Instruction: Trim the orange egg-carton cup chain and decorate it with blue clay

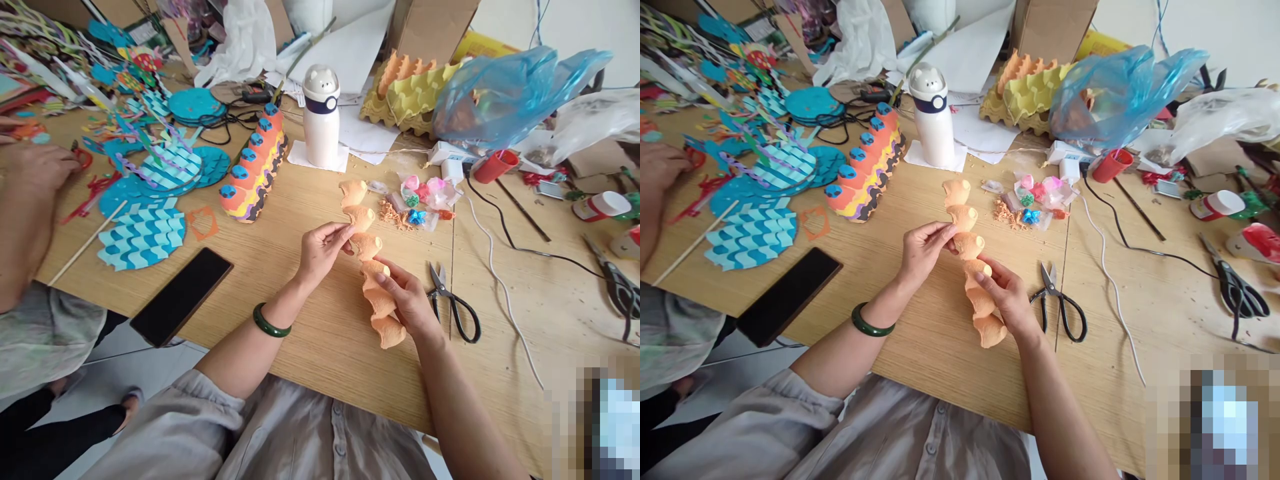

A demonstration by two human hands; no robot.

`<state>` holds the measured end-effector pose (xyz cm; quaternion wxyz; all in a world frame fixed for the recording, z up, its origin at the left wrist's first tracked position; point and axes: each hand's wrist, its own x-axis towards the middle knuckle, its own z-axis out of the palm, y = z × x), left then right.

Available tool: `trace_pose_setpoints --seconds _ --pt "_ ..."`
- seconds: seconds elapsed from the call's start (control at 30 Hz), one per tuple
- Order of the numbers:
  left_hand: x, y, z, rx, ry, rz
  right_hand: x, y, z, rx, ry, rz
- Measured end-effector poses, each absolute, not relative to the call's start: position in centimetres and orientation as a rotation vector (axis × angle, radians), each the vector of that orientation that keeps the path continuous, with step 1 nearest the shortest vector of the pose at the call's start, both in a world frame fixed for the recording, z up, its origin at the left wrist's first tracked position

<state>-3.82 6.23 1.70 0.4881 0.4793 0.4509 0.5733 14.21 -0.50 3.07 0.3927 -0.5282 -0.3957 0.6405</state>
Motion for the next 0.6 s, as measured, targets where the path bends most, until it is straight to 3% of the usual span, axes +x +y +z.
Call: trace_pose_setpoints --seconds 0.6 --pt "-3.82 6.37 1.03 1.141 1.131 1.354 14.53 -0.31 2.76 -1.364 -1.039 1.629"
